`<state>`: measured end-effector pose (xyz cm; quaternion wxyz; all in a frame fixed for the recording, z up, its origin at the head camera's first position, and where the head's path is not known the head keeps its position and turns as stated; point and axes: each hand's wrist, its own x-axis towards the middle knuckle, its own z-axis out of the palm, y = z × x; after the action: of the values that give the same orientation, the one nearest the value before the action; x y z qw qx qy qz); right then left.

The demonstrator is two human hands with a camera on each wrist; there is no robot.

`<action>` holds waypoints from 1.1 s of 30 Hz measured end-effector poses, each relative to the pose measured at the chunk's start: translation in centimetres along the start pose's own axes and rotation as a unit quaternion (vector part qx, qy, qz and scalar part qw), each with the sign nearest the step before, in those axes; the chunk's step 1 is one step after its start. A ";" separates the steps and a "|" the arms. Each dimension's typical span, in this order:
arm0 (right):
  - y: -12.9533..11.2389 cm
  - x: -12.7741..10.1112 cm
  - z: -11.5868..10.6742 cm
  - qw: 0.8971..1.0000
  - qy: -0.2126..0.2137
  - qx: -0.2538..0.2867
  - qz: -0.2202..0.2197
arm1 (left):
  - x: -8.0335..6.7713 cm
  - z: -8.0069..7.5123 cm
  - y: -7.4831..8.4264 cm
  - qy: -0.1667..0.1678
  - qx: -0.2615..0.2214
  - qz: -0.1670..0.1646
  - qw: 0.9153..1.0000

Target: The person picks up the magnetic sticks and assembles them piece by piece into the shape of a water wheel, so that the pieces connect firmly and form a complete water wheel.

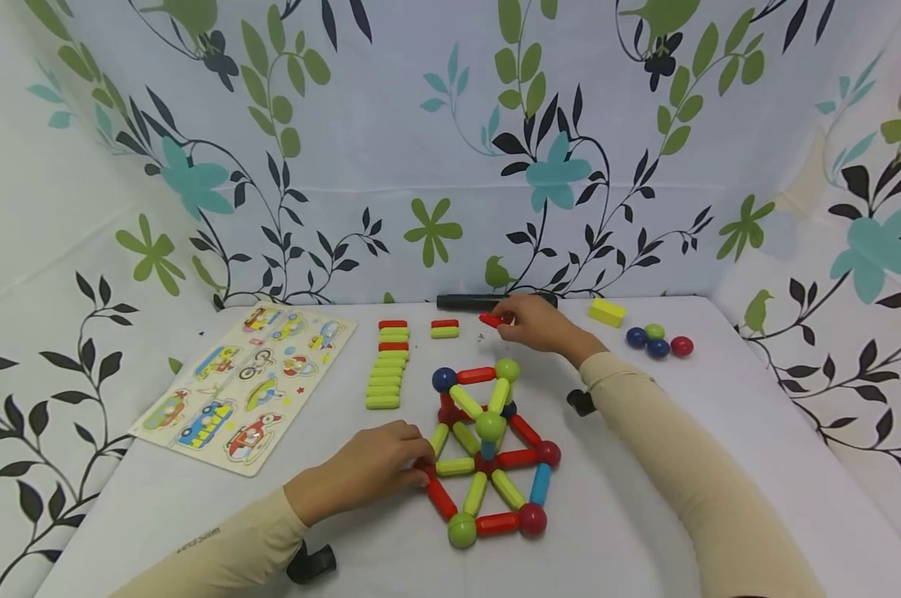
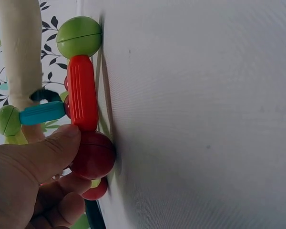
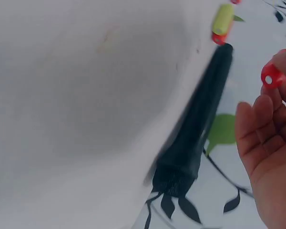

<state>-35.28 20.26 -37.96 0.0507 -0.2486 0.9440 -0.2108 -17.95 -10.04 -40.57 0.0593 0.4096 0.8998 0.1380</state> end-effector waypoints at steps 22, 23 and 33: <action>-0.5 -16.2 2.6 0.983 -0.091 0.159 -0.005 | -0.3 0.2 -0.1 0.011 -0.002 0.003 1.000; -0.5 -16.3 2.6 0.983 -0.092 0.160 -0.009 | -0.3 0.2 0.0 0.011 -0.003 0.003 1.000; 0.3 -16.6 2.8 0.983 -0.095 0.155 -0.036 | -0.1 0.1 0.1 0.011 -0.003 0.006 1.000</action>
<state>-20.38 27.56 -40.80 0.1701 -0.2904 0.8814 -0.3314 -17.80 -10.04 -40.66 0.0497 0.4134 0.8974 0.1459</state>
